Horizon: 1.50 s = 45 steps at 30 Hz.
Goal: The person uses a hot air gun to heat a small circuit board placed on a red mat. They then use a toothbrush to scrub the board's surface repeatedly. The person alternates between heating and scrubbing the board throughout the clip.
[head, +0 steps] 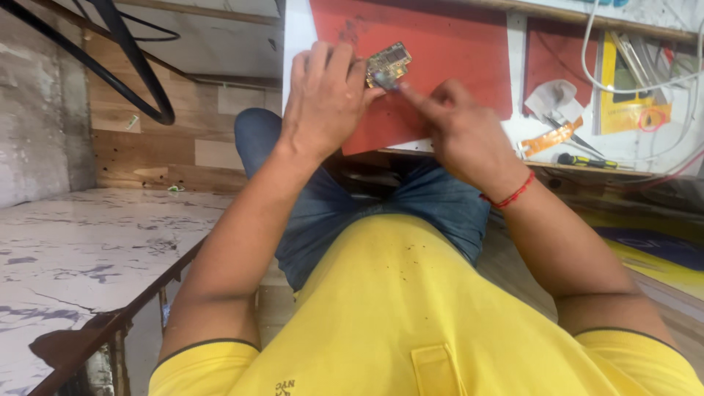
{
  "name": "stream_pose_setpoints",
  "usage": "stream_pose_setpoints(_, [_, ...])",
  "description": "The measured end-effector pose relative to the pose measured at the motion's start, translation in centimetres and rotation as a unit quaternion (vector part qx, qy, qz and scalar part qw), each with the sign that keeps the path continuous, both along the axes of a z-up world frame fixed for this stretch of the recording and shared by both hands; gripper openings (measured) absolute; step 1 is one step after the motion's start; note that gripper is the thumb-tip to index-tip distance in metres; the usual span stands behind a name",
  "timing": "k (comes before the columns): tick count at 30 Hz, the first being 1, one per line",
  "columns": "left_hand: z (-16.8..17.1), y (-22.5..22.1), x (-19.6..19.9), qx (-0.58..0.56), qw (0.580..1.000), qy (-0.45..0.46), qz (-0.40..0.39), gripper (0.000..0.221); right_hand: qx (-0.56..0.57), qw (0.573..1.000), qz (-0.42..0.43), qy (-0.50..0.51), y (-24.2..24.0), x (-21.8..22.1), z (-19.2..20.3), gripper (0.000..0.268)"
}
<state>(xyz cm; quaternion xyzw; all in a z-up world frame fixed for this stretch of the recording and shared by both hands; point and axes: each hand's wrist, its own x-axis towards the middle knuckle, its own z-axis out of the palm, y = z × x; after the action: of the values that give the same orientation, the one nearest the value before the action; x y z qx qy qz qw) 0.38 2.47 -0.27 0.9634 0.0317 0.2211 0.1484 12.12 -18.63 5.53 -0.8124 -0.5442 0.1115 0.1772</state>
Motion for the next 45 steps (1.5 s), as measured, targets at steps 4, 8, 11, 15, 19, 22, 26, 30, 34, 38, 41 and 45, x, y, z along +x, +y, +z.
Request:
stream_pose_setpoints(4, [-0.4,-0.6,-0.3,-0.02,1.0,-0.015,0.0,0.039,0.008,0.999,-0.038,-0.027,-1.0,0.0,0.5,0.054])
stream_pose_setpoints(8, [-0.2,-0.1,-0.3,-0.025,1.0,-0.001,0.001,0.036,0.013,0.999,-0.034,-0.015,-0.9,0.7,1.2,0.052])
stream_pose_setpoints(11, [-0.2,0.0,-0.1,-0.054,0.999,0.005,0.001,0.039,0.003,0.999,-0.048,0.013,-0.7,0.2,1.2,0.054])
stream_pose_setpoints(15, [0.0,0.0,-0.6,-0.057,0.998,-0.016,0.007,0.045,0.016,0.997,-0.076,0.016,0.0,-1.0,0.0,0.054])
stream_pose_setpoints(19, [0.4,-0.1,-0.5,-0.085,0.996,-0.003,0.01,0.048,-0.026,0.998,-0.051,0.002,0.9,-0.8,-0.9,0.054])
stream_pose_setpoints(22, [0.3,-0.5,-0.6,-0.112,0.993,0.003,0.022,0.049,-0.041,0.996,-0.07,-0.028,1.1,-0.4,-1.2,0.057])
stream_pose_setpoints(26, [0.4,0.5,-0.6,-0.139,0.99,-0.005,0.021,0.049,-0.05,0.997,-0.057,-0.01,1.8,-0.7,-1.8,0.059])
stream_pose_setpoints(30, [0.5,0.4,-0.4,-0.162,0.987,-0.001,0.015,0.046,-0.035,0.999,-0.015,0.011,1.1,-1.0,-2.1,0.065])
stream_pose_setpoints(34, [0.2,0.2,-0.5,-0.173,0.985,0.008,0.013,0.045,-0.028,0.997,-0.068,0.004,0.4,-1.3,-2.5,0.065])
stream_pose_setpoints(38, [0.3,0.9,-0.3,-0.166,0.986,0.005,0.024,0.045,-0.068,0.996,-0.052,0.023,1.7,-0.9,-1.9,0.063])
stream_pose_setpoints(41, [0.6,0.2,-0.5,-0.177,0.984,0.023,0.024,0.044,-0.047,0.994,-0.099,0.013,1.7,-1.4,-1.3,0.062])
stream_pose_setpoints(45, [1.5,0.5,0.0,-0.176,0.984,-0.009,0.022,0.046,-0.02,0.998,-0.046,0.043,2.5,-0.9,-1.1,0.06])
